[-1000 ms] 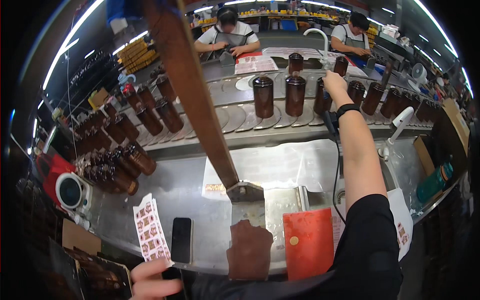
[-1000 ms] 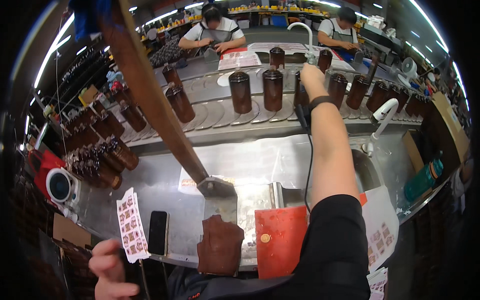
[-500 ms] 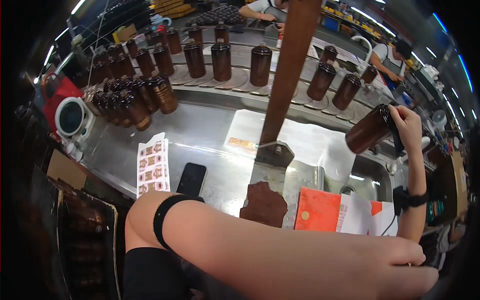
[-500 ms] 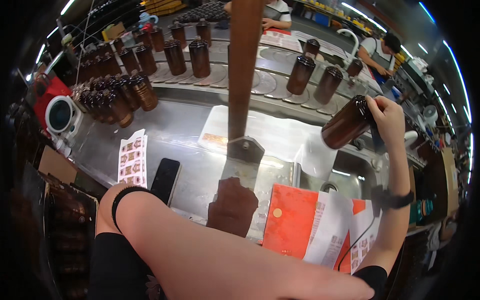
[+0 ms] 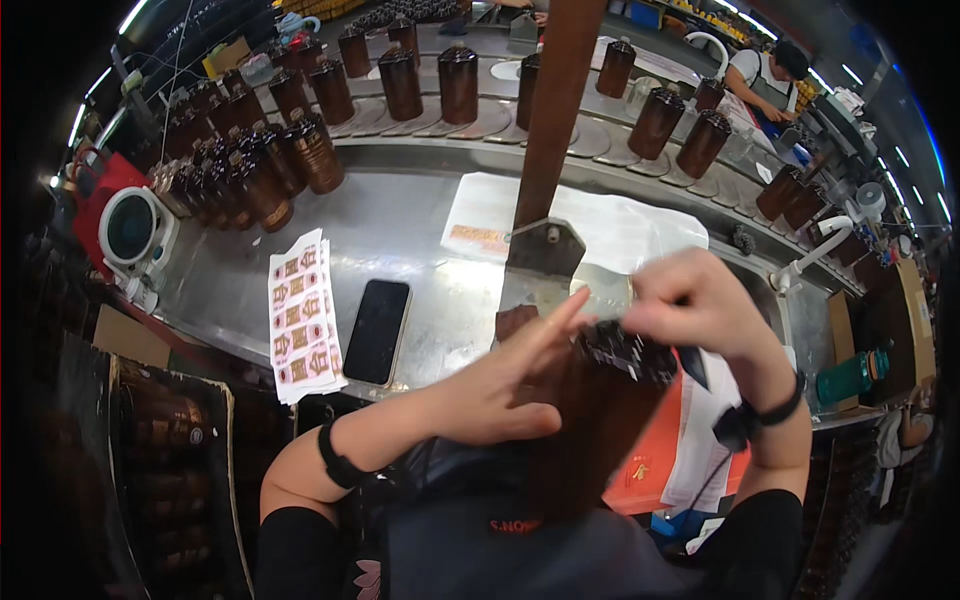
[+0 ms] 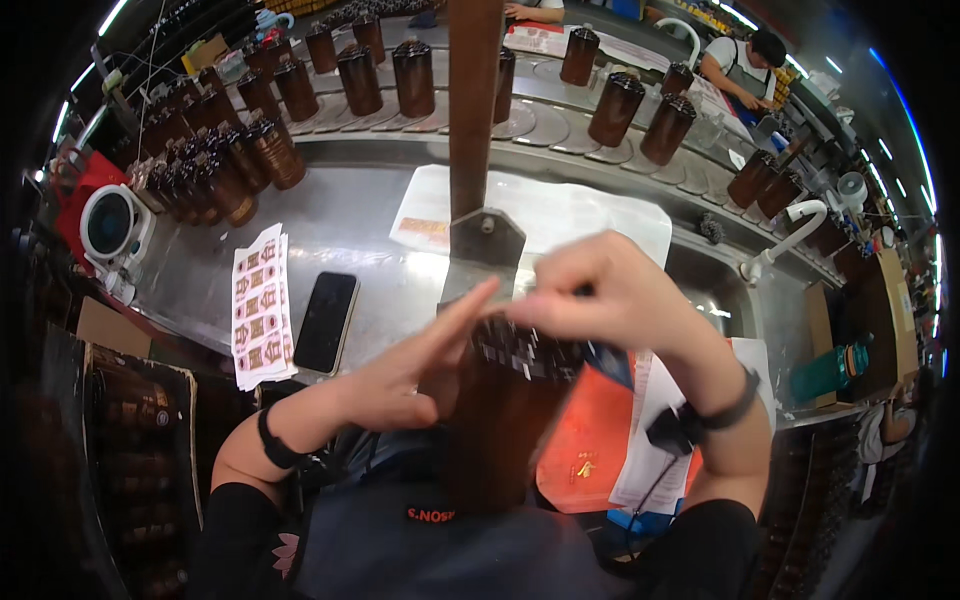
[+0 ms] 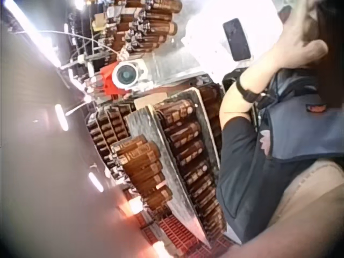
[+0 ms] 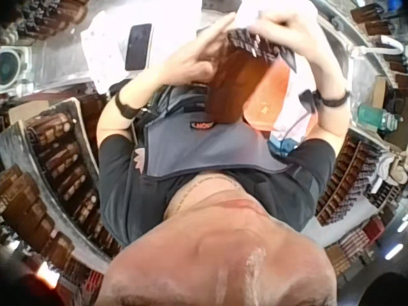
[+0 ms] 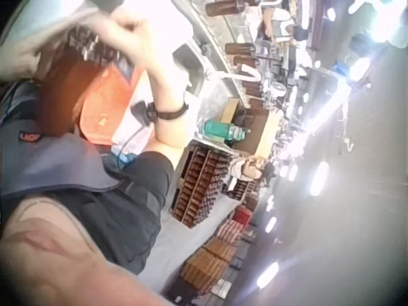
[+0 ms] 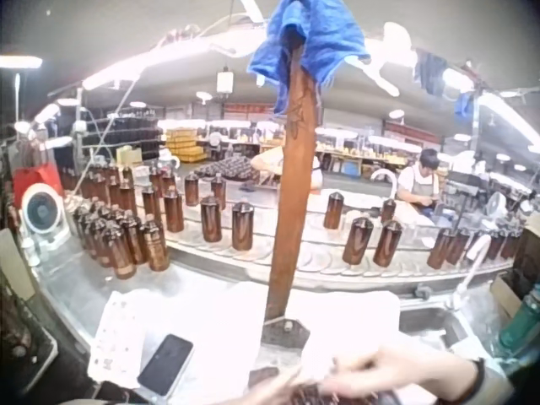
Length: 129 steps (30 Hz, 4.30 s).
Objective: Manually applying and smoothing labels onto brown glass bottles on a production line.
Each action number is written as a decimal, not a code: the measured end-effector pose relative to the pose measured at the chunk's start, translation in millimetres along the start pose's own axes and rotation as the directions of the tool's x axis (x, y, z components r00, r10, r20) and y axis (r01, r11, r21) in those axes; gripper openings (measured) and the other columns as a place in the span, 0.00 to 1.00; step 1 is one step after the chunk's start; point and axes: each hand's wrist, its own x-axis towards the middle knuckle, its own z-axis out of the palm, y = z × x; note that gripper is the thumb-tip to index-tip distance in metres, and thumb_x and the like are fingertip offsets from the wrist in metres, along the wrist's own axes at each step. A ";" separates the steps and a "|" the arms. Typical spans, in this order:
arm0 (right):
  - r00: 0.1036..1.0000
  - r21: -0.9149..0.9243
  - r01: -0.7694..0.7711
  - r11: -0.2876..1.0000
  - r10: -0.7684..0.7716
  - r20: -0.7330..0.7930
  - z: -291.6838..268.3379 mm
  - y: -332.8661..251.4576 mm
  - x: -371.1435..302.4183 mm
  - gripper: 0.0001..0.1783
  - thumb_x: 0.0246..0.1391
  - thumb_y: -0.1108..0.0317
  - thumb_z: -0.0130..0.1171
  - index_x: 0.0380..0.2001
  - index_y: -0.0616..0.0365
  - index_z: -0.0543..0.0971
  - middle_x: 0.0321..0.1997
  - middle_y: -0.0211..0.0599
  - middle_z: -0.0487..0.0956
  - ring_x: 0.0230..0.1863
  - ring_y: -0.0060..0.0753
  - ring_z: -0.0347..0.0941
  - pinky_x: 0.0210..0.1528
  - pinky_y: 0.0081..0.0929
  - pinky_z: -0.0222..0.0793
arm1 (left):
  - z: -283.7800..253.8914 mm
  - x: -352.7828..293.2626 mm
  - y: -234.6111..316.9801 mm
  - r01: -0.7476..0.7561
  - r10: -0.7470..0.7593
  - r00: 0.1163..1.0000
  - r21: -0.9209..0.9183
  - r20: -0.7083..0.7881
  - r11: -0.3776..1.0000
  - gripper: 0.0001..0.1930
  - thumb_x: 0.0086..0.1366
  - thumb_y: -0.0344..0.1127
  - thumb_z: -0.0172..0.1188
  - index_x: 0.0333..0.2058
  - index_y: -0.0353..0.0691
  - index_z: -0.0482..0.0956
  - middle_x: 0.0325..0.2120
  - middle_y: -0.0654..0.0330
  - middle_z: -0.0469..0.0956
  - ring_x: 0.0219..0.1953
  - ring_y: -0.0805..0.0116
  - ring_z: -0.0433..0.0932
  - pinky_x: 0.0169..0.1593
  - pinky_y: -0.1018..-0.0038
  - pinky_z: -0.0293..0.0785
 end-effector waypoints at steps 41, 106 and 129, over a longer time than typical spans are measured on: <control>0.937 -0.416 -0.348 0.840 0.331 -0.116 -22.7 250.2 129.2 0.13 0.48 0.64 0.66 0.35 0.61 0.82 0.29 0.37 0.81 0.32 0.31 0.77 0.39 0.27 0.71 | -60.2 -63.2 -59.0 0.207 -0.060 0.927 0.371 -0.371 0.905 0.25 0.61 0.29 0.61 0.58 0.35 0.72 0.45 0.52 0.76 0.44 0.63 0.77 0.47 0.71 0.74; 0.980 -0.356 -0.166 0.920 0.113 -0.167 67.7 -41.4 -29.8 0.06 0.51 0.76 0.63 0.34 0.59 0.81 0.28 0.36 0.79 0.26 0.34 0.77 0.28 0.27 0.72 | -41.2 -1.0 -25.3 -0.030 0.158 0.982 0.747 -0.101 0.664 0.65 0.39 0.48 0.80 0.70 0.33 0.47 0.69 0.37 0.46 0.70 0.38 0.51 0.70 0.57 0.54; 0.614 0.708 -0.280 0.649 0.688 -0.387 120.8 41.2 -50.9 0.05 0.56 0.77 0.63 0.32 0.59 0.76 0.26 0.32 0.81 0.26 0.17 0.77 0.23 0.12 0.67 | -52.6 -39.0 -20.9 0.360 -0.295 0.899 0.164 -0.323 0.918 0.08 0.57 0.32 0.70 0.33 0.35 0.82 0.34 0.61 0.78 0.36 0.73 0.74 0.44 0.76 0.70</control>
